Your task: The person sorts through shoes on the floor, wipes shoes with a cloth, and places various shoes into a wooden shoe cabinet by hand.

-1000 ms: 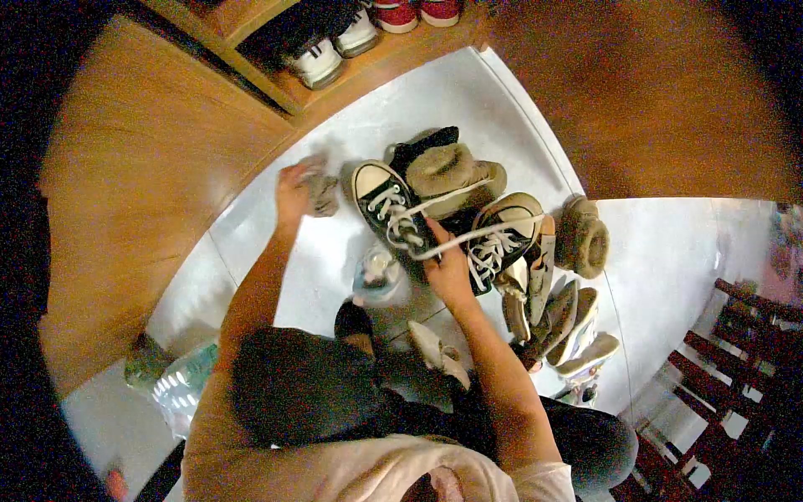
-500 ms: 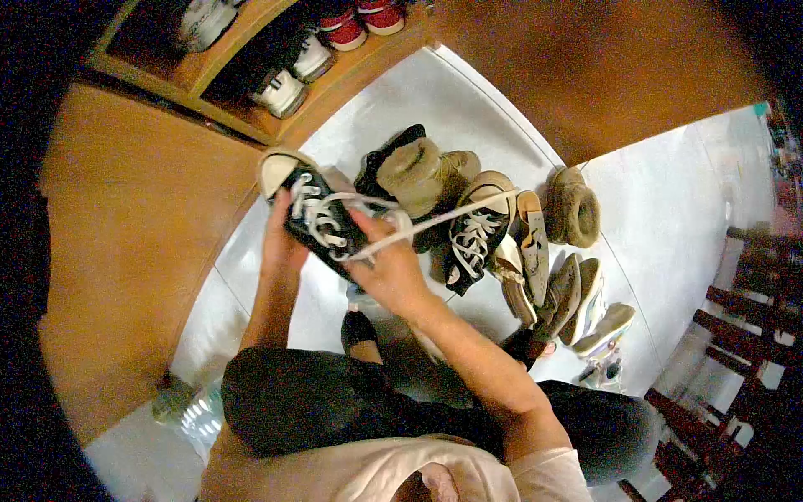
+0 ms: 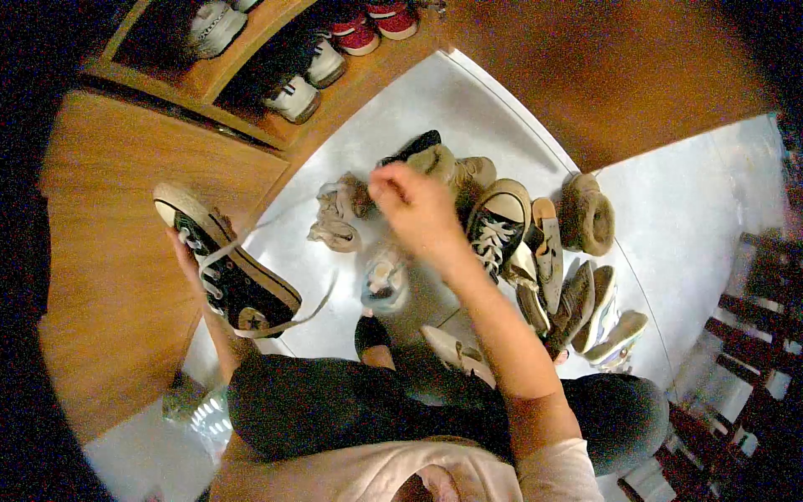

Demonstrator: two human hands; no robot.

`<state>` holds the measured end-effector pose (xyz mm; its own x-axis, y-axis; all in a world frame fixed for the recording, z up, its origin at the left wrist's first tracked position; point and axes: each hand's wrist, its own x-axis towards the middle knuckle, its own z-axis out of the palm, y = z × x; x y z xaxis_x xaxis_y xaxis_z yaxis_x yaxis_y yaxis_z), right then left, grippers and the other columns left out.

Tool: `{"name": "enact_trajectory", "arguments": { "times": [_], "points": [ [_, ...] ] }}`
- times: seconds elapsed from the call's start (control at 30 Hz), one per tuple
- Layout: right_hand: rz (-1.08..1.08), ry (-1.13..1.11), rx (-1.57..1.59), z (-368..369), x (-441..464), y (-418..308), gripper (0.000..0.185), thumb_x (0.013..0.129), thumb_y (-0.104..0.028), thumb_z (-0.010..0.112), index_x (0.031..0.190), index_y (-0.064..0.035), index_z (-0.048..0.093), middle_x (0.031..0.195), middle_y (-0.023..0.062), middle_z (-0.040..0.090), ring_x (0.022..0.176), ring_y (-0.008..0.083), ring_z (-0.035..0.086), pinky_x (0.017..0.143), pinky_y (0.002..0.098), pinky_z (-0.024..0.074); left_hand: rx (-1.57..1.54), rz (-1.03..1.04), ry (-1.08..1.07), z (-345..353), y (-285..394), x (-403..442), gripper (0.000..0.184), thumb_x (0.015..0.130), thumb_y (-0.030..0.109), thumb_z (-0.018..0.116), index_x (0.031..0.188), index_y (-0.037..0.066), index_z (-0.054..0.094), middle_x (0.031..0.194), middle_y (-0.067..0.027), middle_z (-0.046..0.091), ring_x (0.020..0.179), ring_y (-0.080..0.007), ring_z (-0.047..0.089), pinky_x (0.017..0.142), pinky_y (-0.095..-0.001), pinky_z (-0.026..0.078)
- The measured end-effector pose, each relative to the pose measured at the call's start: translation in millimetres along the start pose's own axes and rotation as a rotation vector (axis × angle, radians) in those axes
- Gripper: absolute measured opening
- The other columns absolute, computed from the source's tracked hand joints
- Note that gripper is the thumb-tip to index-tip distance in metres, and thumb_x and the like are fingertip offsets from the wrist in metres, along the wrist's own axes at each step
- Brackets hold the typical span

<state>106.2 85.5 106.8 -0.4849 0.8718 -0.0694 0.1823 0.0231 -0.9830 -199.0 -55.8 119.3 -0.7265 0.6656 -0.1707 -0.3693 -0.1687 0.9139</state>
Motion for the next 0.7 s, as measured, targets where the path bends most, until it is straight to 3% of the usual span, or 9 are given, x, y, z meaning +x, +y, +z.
{"name": "enact_trajectory", "arguments": {
  "times": [0.2,0.3,0.4,0.43,0.47,0.53,0.57,0.6,0.7],
  "points": [
    [-0.198,-0.259,-0.711,108,27,57,0.039,0.079,-0.015,0.056,0.118,-0.0116,0.051,0.125,0.0159,0.045,0.114,0.0298,0.043,0.091,0.0365,0.039,0.116,-0.352,-0.067,-4,-34,-24,0.05,0.065,0.017,0.062,0.111,0.002,0.05,0.096,-0.0083,0.06,0.087,-0.0204,0.058,0.078,-0.0343,0.049],
    [-0.273,-0.468,-1.119,136,47,82,0.041,0.081,-0.015,0.05,0.122,-0.0171,0.047,0.138,0.018,0.026,0.125,0.0378,0.025,0.097,0.0541,0.0251,0.151,-0.41,-0.199,14,-44,-29,0.054,0.06,0.008,0.062,0.112,0.001,0.049,0.097,-0.0084,0.059,0.087,-0.0201,0.058,0.08,-0.0329,0.048],
    [-0.108,-0.618,-1.164,144,64,86,0.04,0.081,-0.015,0.05,0.12,-0.0175,0.047,0.137,0.0191,0.025,0.121,0.0395,0.028,0.092,0.0556,0.0308,0.107,-0.448,-0.218,25,-51,-29,0.058,0.059,0.001,0.067,0.113,0.004,0.045,0.098,-0.0074,0.058,0.089,-0.0174,0.057,0.081,-0.0308,0.046],
    [-0.248,-0.424,-1.2,152,66,104,0.039,0.075,-0.016,0.056,0.114,-0.0156,0.051,0.129,0.0204,0.036,0.112,0.0363,0.041,0.082,0.0474,0.0423,0.115,-0.457,-0.19,29,-53,-30,0.054,0.061,0.002,0.069,0.11,0.004,0.046,0.097,-0.0068,0.058,0.088,-0.0169,0.057,0.08,-0.0306,0.046],
    [-0.251,-0.429,-1.205,156,70,122,0.039,0.075,-0.016,0.056,0.114,-0.0156,0.051,0.129,0.0204,0.036,0.112,0.0363,0.041,0.082,0.0474,0.0423,0.122,-0.463,-0.168,32,-55,-29,0.05,0.063,0.002,0.07,0.107,0.005,0.046,0.095,-0.0061,0.058,0.087,-0.0164,0.056,0.079,-0.0304,0.046],
    [0.021,-0.254,-0.852,151,82,128,0.026,0.077,-0.024,0.053,0.098,-0.0113,0.06,0.11,0.0233,0.052,0.093,0.0361,0.054,0.076,0.0455,0.0461,0.113,-0.436,-0.208,26,-68,-20,0.043,0.068,0.003,0.07,0.103,0.005,0.045,0.091,-0.0053,0.058,0.082,-0.0144,0.057,0.074,-0.028,0.048],
    [0.037,-0.115,-0.593,141,87,127,0.028,0.072,-0.02,0.058,0.099,-0.0095,0.059,0.093,0.0202,0.059,0.074,0.0312,0.058,0.066,0.0348,0.0493,0.124,-0.43,-0.183,24,-73,-18,0.042,0.069,0.003,0.069,0.103,0.004,0.045,0.091,-0.006,0.058,0.081,-0.0141,0.057,0.073,-0.0276,0.048],
    [0.471,0.038,-0.163,132,91,105,0.031,0.069,-0.017,0.06,0.098,-0.0073,0.056,0.083,0.0131,0.061,0.072,0.0234,0.059,0.062,0.031,0.0478,0.136,-0.428,-0.162,23,-78,-16,0.041,0.069,0.003,0.069,0.103,0.003,0.045,0.091,-0.0067,0.058,0.081,-0.0137,0.057,0.072,-0.0272,0.049],
    [0.435,0.082,0.536,90,79,86,0.033,0.071,-0.012,0.059,0.103,-0.0053,0.053,0.082,0.0023,0.058,0.077,0.0165,0.057,0.068,0.0293,0.0469,0.218,-0.464,-0.147,34,-80,-13,0.038,0.071,0.002,0.065,0.104,0.002,0.045,0.091,-0.0082,0.058,0.08,-0.0144,0.057,0.071,-0.0263,0.048]
  ]
}}
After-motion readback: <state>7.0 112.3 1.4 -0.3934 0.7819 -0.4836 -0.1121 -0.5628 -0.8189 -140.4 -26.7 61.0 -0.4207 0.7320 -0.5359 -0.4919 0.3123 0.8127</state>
